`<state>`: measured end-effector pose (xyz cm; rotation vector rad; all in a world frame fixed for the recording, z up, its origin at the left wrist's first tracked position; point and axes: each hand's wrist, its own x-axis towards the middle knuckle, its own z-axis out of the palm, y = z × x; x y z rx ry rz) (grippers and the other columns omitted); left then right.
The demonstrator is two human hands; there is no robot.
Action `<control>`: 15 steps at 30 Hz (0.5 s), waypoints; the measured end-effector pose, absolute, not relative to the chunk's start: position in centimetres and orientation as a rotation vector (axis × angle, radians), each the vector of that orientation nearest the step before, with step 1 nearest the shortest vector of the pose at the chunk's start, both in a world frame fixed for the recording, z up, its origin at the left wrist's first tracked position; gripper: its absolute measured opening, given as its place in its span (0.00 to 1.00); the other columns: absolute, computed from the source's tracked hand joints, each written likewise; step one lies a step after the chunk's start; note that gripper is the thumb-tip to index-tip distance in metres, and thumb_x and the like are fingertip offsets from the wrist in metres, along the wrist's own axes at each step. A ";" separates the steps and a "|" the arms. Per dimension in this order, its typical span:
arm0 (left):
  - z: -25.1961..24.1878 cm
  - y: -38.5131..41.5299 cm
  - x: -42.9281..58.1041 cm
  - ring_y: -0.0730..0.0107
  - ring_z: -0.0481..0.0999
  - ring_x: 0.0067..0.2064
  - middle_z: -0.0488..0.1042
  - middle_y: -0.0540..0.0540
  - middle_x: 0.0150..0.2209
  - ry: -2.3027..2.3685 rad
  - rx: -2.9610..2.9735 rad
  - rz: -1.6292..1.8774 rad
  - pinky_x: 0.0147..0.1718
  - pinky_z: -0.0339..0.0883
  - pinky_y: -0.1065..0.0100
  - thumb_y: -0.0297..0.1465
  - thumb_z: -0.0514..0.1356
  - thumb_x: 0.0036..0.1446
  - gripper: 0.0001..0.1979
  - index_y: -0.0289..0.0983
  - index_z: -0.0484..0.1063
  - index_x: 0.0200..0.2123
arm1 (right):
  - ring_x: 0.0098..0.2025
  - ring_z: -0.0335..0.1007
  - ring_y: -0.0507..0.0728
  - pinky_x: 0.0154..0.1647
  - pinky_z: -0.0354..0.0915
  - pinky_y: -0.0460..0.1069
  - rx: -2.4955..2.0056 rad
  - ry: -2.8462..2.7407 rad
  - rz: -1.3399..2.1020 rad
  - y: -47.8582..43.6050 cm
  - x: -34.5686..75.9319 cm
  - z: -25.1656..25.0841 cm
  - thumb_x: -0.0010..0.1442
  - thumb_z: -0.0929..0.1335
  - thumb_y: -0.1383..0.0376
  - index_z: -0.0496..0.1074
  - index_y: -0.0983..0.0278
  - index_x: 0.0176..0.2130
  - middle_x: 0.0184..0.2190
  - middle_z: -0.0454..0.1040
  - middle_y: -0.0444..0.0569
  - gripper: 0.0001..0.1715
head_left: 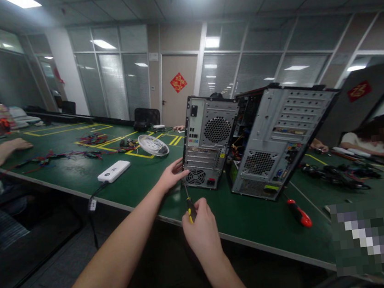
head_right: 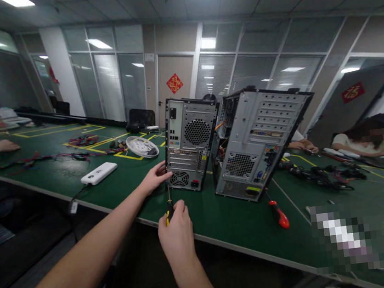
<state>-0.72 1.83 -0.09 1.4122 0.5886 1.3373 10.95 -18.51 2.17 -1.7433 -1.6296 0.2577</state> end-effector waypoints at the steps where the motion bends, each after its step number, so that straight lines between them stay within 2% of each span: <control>1: -0.1 1.8 -0.7 0.47 0.66 0.66 0.68 0.33 0.64 0.586 1.409 1.338 0.66 0.57 0.46 0.38 0.75 0.45 0.45 0.35 0.63 0.65 | 0.40 0.75 0.61 0.38 0.64 0.50 -1.747 -1.646 0.253 -18.5 10.9 2.1 0.61 0.66 0.69 0.61 0.60 0.40 0.38 0.74 0.51 0.08; 15: 0.1 1.7 -0.7 0.47 0.66 0.66 0.68 0.34 0.64 0.566 1.399 1.330 0.66 0.58 0.46 0.37 0.75 0.45 0.46 0.36 0.63 0.65 | 0.37 0.76 0.59 0.33 0.59 0.48 -1.784 -1.722 0.197 -18.6 10.6 1.7 0.67 0.63 0.68 0.62 0.61 0.42 0.36 0.75 0.50 0.03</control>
